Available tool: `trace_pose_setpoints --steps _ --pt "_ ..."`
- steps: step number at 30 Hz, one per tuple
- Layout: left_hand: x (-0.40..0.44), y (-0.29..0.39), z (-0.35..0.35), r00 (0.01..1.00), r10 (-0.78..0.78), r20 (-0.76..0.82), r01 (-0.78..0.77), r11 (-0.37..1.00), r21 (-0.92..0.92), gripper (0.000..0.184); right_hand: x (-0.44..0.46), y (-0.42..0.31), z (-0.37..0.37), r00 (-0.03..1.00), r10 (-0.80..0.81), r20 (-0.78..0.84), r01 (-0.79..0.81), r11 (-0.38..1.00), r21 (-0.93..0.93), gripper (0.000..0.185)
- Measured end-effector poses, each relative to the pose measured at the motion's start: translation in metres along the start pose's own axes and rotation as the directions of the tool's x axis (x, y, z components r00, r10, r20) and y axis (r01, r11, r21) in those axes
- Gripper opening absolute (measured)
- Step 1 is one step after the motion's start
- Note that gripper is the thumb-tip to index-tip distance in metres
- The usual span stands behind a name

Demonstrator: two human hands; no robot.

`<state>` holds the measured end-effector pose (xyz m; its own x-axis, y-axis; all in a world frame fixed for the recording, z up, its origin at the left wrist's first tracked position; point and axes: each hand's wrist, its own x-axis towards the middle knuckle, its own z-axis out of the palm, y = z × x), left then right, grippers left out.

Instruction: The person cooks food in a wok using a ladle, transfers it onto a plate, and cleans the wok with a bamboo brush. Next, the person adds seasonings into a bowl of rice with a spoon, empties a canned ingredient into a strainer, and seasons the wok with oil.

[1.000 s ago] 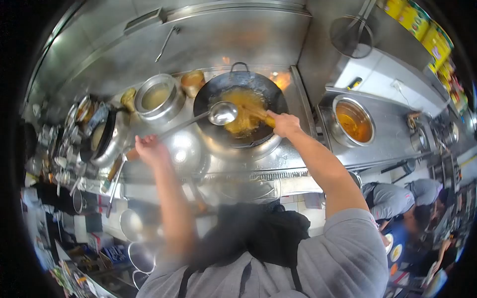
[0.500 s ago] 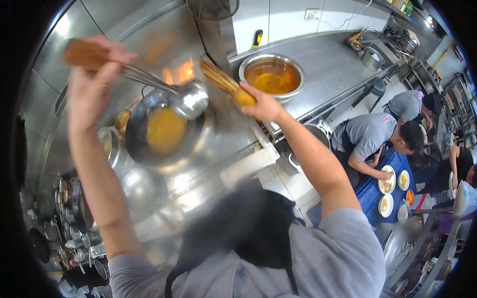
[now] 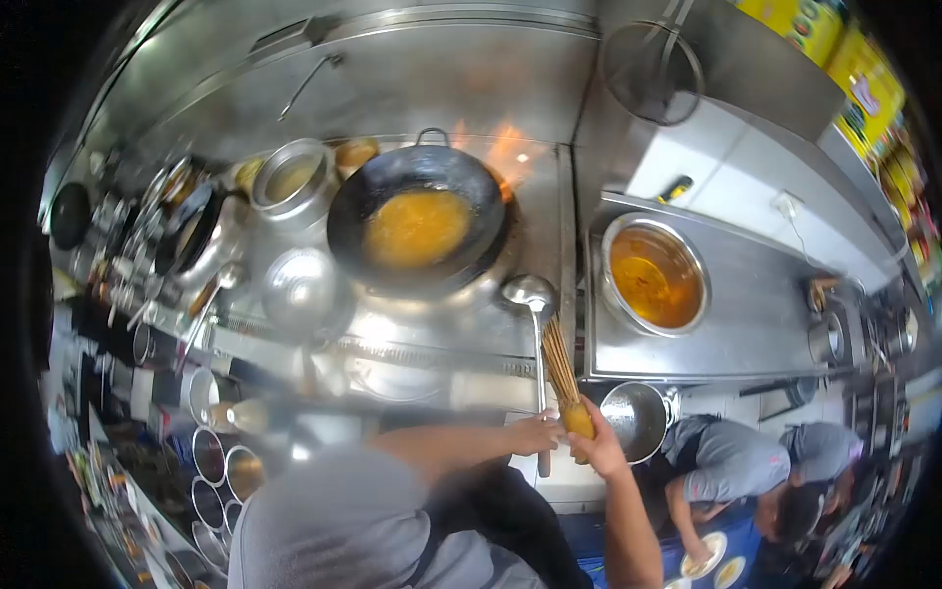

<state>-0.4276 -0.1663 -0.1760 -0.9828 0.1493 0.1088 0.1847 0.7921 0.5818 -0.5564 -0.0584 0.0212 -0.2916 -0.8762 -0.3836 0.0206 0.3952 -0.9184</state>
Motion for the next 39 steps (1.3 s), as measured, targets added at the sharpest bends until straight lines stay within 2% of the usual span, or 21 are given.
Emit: trace_pose_setpoints --steps 1,3,6,7,9,11,13,15,17,18,21,23,27,29,30,32,35,36,37,38,39 --pt "-0.001 0.004 -0.015 0.999 -0.028 -0.018 0.028 1.0 -0.006 0.029 0.007 -0.002 0.013 0.994 -0.106 -0.023 0.105 0.994 -0.04 0.073" --pt "-0.015 0.006 -0.059 0.959 -0.284 0.009 0.282 0.955 0.093 0.033 0.017 -0.005 0.028 0.999 -0.022 0.024 0.021 0.998 0.058 0.069" --pt "-0.08 -0.008 -0.129 0.843 -0.429 -0.324 0.466 0.884 0.044 0.038 0.05 0.009 0.043 1.0 -0.016 0.024 0.009 0.964 0.265 0.06" --pt "-0.112 -0.013 -0.154 0.741 -0.505 -0.443 0.539 0.84 -0.055 0.04 0.057 0.001 0.05 0.999 -0.012 0.038 0.002 0.968 0.25 0.06" --pt "-0.18 -0.022 -0.192 0.344 -0.496 -0.797 0.676 0.72 -0.156 0.037 0.077 -0.021 0.064 0.996 -0.001 0.089 -0.026 0.955 0.295 0.062" --pt "-0.267 -0.036 -0.2 0.03 -0.455 -0.89 0.733 0.615 -0.29 0.038 0.102 -0.031 0.075 0.993 -0.118 0.022 0.108 0.959 0.263 0.06" --pt "-0.334 -0.035 -0.204 -0.149 -0.499 -0.854 0.828 0.408 -0.383 0.043 0.13 -0.058 0.088 0.989 -0.149 -0.017 0.149 0.956 0.252 0.063" --pt "-0.369 -0.036 -0.21 -0.236 -0.575 -0.783 0.745 0.411 -0.526 0.05 0.143 -0.13 0.121 0.991 -0.134 0.027 0.134 0.991 0.003 0.065" --pt "-0.384 -0.039 -0.215 -0.26 -0.648 -0.716 0.685 0.399 -0.61 0.054 0.191 -0.174 0.144 0.925 -0.294 0.24 0.377 0.787 -0.489 0.063" --pt "-0.388 -0.041 -0.214 -0.286 -0.711 -0.643 0.626 0.369 -0.687 0.059 0.214 -0.195 0.165 0.928 -0.239 0.285 0.371 0.648 -0.665 0.06" --pt "-0.401 -0.06 -0.198 -0.316 -0.573 -0.756 0.622 0.476 -0.621 0.064 0.295 -0.211 0.249 0.896 -0.116 0.429 0.442 0.133 -0.887 0.049" --pt "-0.411 -0.071 -0.186 -0.357 -0.623 -0.696 0.607 0.412 -0.68 0.069 0.328 -0.239 0.321 0.974 0.152 0.168 0.075 0.484 -0.872 0.05" --pt "-0.421 -0.064 -0.176 -0.343 -0.676 -0.653 0.625 0.355 -0.695 0.076 0.447 -0.203 0.377 0.998 -0.004 -0.056 -0.033 0.764 -0.644 0.046" --pt "-0.422 -0.068 -0.18 -0.329 -0.858 -0.394 0.587 0.141 -0.797 0.078 0.404 -0.223 0.376 0.995 0.083 0.047 -0.024 0.699 -0.715 0.047" --pt "-0.423 -0.075 -0.176 -0.288 -0.799 -0.529 0.665 0.231 -0.71 0.078 0.383 -0.226 0.371 0.975 0.167 0.145 0.008 0.627 -0.779 0.047" --pt "-0.418 -0.081 -0.178 -0.244 -0.847 -0.472 0.672 0.203 -0.712 0.076 0.38 -0.167 0.296 0.803 -0.259 0.536 0.593 0.257 -0.763 0.049" --pt "-0.425 -0.073 -0.195 -0.181 -0.87 -0.458 0.723 0.197 -0.662 0.066 0.301 -0.255 0.235 0.875 0.35 0.333 0.18 0.404 -0.897 0.049" --pt "-0.432 -0.065 -0.206 -0.179 -0.918 -0.353 0.469 0.236 -0.851 0.063 0.327 -0.238 0.181 0.837 0.329 0.437 0.305 0.382 -0.872 0.048" --pt "-0.434 -0.052 -0.223 -0.143 -0.958 -0.247 0.169 0.222 -0.96 0.059 0.322 -0.271 0.177 0.811 0.437 0.388 0.244 0.35 -0.904 0.047" --pt "-0.426 -0.02 -0.265 -0.237 -0.942 -0.238 0.102 0.22 -0.97 0.05 0.336 -0.281 0.171 0.782 0.454 0.427 0.314 0.305 -0.899 0.046" --pt "-0.435 -0.021 -0.25 -0.242 -0.958 -0.153 -0.244 0.213 -0.946 0.043 0.361 -0.274 0.174 0.732 0.405 0.548 0.474 0.275 -0.836 0.046"
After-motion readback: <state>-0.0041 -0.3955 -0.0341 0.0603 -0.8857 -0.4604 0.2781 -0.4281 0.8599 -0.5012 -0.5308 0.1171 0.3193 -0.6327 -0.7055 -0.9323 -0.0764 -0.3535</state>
